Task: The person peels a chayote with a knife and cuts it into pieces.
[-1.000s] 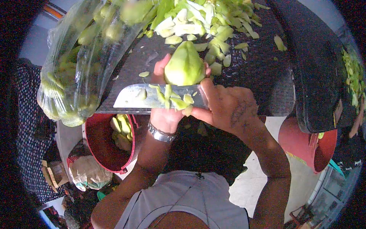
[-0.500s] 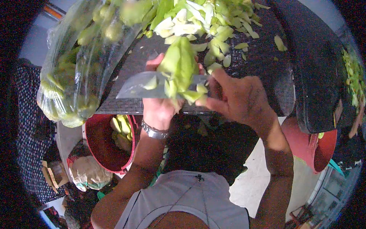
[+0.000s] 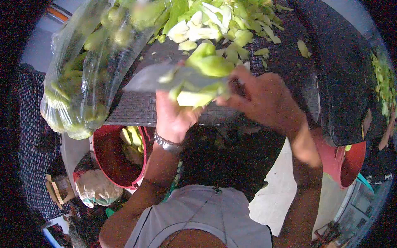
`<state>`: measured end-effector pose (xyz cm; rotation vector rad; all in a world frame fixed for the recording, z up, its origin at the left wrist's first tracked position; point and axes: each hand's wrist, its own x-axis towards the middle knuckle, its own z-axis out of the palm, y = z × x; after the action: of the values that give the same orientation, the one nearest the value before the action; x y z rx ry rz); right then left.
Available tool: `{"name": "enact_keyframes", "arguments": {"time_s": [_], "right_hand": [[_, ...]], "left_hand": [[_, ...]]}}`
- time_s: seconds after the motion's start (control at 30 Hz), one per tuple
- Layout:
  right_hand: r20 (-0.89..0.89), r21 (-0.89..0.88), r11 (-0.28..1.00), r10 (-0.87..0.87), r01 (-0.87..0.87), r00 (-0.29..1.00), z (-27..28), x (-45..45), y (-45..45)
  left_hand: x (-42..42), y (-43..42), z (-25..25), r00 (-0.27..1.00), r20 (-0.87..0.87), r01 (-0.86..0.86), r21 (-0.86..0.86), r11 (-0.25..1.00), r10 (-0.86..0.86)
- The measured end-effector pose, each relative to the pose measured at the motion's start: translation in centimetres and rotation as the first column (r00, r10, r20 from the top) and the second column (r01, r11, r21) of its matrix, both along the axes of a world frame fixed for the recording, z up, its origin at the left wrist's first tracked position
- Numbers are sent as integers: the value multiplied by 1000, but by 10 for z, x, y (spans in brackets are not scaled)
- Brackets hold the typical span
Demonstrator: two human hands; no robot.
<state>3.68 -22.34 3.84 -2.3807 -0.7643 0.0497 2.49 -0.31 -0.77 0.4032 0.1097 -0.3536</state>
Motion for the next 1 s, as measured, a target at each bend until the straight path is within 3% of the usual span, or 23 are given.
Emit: {"name": "enact_keyframes", "arguments": {"time_s": [0.17,0.3,0.4,0.47,0.57,0.63,0.7,0.77,0.83,0.9,0.93,1.0], "right_hand": [[44,111,991,70,-74,997,-5,-8,14],[20,15,1000,-18,17,1000,-7,1,4],[132,-28,991,-124,129,983,-23,19,-13],[370,-132,978,-101,159,924,-40,48,-38],[541,-226,964,2,143,841,-44,69,-69],[232,-152,976,-117,155,966,-39,63,-69],[-65,-72,951,-306,301,950,-22,53,-47],[-206,-19,933,-355,359,912,0,29,-15],[-190,33,960,-268,279,945,14,-8,8],[10,102,983,-155,153,988,-1,-29,21],[106,128,988,-103,89,989,-7,-36,26],[180,75,996,-65,52,982,-7,-42,30]], "left_hand": [[5,-5,8,1000,-17,-9,34,999,9],[-2,-5,13,987,-63,-146,41,988,149],[0,0,19,999,-36,-10,77,997,13],[1,4,20,997,-52,63,62,996,-60],[-6,9,25,996,-55,76,10,997,-76],[-3,5,27,994,-108,-23,61,998,30],[2,4,23,994,-97,-43,40,998,47],[8,5,14,995,-85,-48,61,997,54],[8,7,5,992,-85,-86,61,994,91],[6,2,5,985,-88,-149,37,988,151],[1,-6,18,984,-105,-124,190,974,145],[0,-4,15,1000,5,6,91,996,-6]]}}
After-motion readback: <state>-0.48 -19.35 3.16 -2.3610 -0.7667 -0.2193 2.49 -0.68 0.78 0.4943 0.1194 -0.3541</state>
